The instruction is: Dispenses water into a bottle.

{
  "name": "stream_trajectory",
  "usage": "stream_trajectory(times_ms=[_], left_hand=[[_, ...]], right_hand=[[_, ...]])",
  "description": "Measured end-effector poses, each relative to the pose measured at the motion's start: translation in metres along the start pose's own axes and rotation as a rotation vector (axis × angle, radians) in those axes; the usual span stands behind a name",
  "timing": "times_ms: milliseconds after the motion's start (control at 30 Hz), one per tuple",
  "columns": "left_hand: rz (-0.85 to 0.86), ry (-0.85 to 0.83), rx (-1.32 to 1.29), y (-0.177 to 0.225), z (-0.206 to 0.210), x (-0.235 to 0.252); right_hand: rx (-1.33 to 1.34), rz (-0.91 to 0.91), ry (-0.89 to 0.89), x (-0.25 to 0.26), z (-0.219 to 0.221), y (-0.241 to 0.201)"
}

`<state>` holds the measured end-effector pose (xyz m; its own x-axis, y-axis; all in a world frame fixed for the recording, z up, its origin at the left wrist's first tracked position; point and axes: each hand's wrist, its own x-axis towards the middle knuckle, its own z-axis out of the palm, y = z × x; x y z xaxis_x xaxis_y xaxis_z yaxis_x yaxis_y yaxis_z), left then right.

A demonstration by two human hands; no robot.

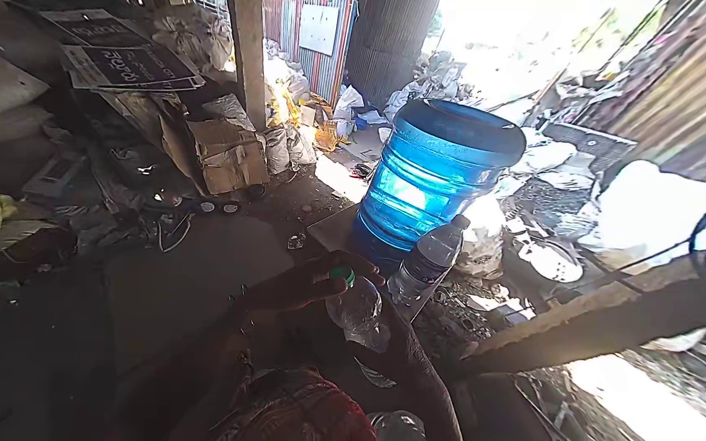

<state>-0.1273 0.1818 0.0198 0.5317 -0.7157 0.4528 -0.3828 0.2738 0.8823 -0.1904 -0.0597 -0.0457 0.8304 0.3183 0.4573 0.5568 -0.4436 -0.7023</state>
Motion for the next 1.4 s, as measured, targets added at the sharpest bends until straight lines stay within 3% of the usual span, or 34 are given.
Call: stream_trajectory(times_ms=[100, 333, 467, 567, 633, 767, 867, 967, 1100, 1200, 1300, 1400], left_hand=[[0.007, -0.052, 0.009, 0.005, 0.001, 0.003], [0.033, 0.053, -0.066, -0.023, 0.018, 0.011], [-0.009, 0.217, -0.049, -0.044, 0.043, 0.015], [-0.222, 0.493, -0.116, -0.024, 0.074, 0.024], [-0.289, 0.57, -0.157, -0.029, 0.081, 0.027], [-0.303, 0.405, -0.18, -0.044, 0.075, 0.018], [-0.36, 0.272, -0.131, -0.019, 0.073, 0.018], [-0.247, -0.022, -0.019, -0.028, 0.047, -0.002], [-0.127, -0.298, 0.171, -0.03, 0.002, -0.037], [-0.112, -0.27, 0.225, -0.026, -0.03, -0.076], [-0.056, -0.115, 0.253, -0.025, -0.06, -0.121], [-0.051, 0.027, 0.37, -0.023, -0.09, -0.163]], right_hand=[[0.01, -0.019, 0.022, -0.007, -0.004, -0.003], [-0.178, 0.127, 0.143, -0.029, -0.004, -0.023], [-0.488, 0.179, 0.259, -0.045, 0.001, -0.003], [-0.633, 0.237, 0.275, -0.05, 0.001, -0.01], [-0.683, 0.271, 0.278, -0.053, 0.003, -0.017], [-0.644, 0.33, 0.309, -0.07, 0.014, -0.015], [-0.586, 0.357, 0.353, -0.084, 0.025, -0.009], [-0.468, 0.519, 0.305, -0.085, 0.035, -0.025], [-0.392, 0.492, 0.288, -0.072, 0.064, -0.037], [-0.376, 0.443, 0.214, -0.057, 0.1, -0.034], [-0.27, 0.505, 0.119, -0.017, 0.13, -0.084], [-0.244, 0.487, 0.052, 0.005, 0.165, -0.1]])
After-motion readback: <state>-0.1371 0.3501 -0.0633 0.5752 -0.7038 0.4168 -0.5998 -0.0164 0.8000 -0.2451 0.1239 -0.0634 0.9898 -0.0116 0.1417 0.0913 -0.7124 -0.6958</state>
